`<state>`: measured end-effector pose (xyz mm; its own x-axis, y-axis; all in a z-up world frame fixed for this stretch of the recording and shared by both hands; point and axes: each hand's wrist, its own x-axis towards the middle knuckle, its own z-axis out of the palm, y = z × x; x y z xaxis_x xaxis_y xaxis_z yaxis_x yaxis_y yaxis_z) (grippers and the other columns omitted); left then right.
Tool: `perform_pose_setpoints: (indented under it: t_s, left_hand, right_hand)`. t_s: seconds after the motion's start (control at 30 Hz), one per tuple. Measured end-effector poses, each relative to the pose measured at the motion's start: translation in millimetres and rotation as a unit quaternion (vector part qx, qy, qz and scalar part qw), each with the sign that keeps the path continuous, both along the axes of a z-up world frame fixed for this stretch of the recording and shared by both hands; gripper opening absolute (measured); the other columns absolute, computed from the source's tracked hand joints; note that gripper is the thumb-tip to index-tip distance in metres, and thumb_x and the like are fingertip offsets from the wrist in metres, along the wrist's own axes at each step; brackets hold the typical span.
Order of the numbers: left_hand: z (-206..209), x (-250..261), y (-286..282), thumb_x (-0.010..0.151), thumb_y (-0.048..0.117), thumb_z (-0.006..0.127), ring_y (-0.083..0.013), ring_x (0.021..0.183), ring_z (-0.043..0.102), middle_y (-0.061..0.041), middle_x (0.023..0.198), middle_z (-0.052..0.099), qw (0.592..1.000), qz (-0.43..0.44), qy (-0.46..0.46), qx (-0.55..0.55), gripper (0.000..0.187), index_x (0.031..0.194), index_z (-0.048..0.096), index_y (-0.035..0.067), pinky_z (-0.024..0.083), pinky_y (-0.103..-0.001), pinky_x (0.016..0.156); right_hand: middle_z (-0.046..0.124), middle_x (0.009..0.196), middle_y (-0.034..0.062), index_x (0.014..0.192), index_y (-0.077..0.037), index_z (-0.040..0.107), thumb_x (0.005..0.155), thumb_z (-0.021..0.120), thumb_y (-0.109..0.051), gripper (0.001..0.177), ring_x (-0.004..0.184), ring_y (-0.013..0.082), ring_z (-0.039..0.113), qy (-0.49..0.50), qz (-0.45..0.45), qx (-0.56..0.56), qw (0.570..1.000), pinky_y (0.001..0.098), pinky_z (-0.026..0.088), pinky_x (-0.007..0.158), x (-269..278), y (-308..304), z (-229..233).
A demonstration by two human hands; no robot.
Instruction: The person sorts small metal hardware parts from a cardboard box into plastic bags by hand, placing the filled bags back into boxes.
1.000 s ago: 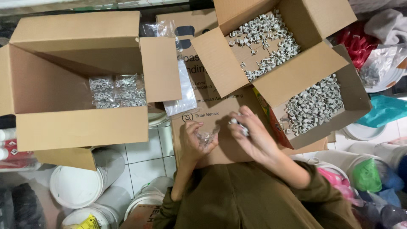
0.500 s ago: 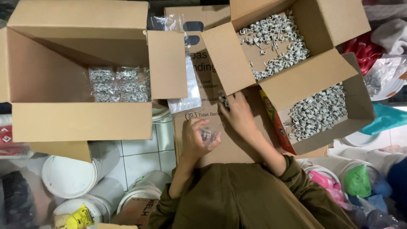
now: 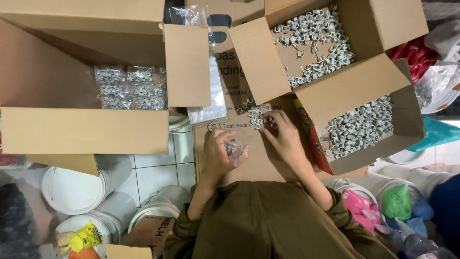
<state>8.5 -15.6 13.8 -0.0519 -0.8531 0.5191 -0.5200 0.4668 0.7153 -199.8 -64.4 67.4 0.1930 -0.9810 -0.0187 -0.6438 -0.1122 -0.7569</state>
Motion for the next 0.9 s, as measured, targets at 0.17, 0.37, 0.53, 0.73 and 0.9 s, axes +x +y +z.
perform_pose_setpoints:
  t_s: [0.17,0.37,0.53,0.73,0.9]
  left_hand:
    - [3,0,1,0.079,0.020,0.088,-0.0269,0.088,0.061,-0.015,0.107,0.060,1.000,0.006,0.004,0.007,0.066,0.129,0.045,0.008,0.053,-0.038,0.072]
    - [7,0,-1,0.078,0.019,0.088,-0.0275,0.088,0.061,-0.013,0.106,0.061,1.000,0.015,-0.006,-0.006,0.067,0.128,0.046,0.008,0.052,-0.038,0.072]
    - [6,0,-1,0.076,0.020,0.089,-0.0264,0.085,0.059,-0.014,0.104,0.060,1.000,0.021,-0.017,-0.009,0.068,0.127,0.047,0.008,0.051,-0.038,0.072]
    - [-5,0,0,0.075,0.026,0.091,-0.0251,0.090,0.061,-0.009,0.105,0.061,0.999,0.024,-0.044,0.005,0.068,0.126,0.048,0.011,0.049,-0.039,0.080]
    - [-20,1,1,0.073,0.039,0.092,-0.0231,0.093,0.059,-0.006,0.105,0.060,0.999,0.008,-0.051,0.005,0.077,0.128,0.046,0.011,0.046,-0.040,0.084]
  right_hand:
    - [0.070,0.108,0.0142,0.111,0.000,0.066,0.089,0.076,-0.005,0.025,0.093,0.0285,0.073,-0.007,-0.001,-0.035,0.999,0.0360,0.058,0.078,-7,-5,-19]
    - [0.072,0.102,0.0101,0.106,0.000,0.070,0.089,0.076,-0.004,0.019,0.085,0.0169,0.074,-0.046,-0.022,-0.018,0.999,0.0291,0.058,0.075,-12,-7,-18]
    - [0.071,0.103,0.0067,0.104,0.002,0.071,0.089,0.077,0.001,0.015,0.081,0.0101,0.067,-0.253,-0.062,0.069,0.963,0.0240,0.056,0.072,-22,2,-24]
    - [0.069,0.108,0.0112,0.104,0.002,0.071,0.088,0.078,0.007,0.018,0.092,0.0131,0.066,-0.561,-0.040,0.167,0.810,0.0244,0.055,0.079,-25,13,-25]
    - [0.072,0.109,0.0105,0.103,0.000,0.073,0.086,0.079,0.002,0.018,0.100,0.0174,0.069,-0.330,0.088,-0.003,0.940,0.0291,0.057,0.088,-14,17,18]
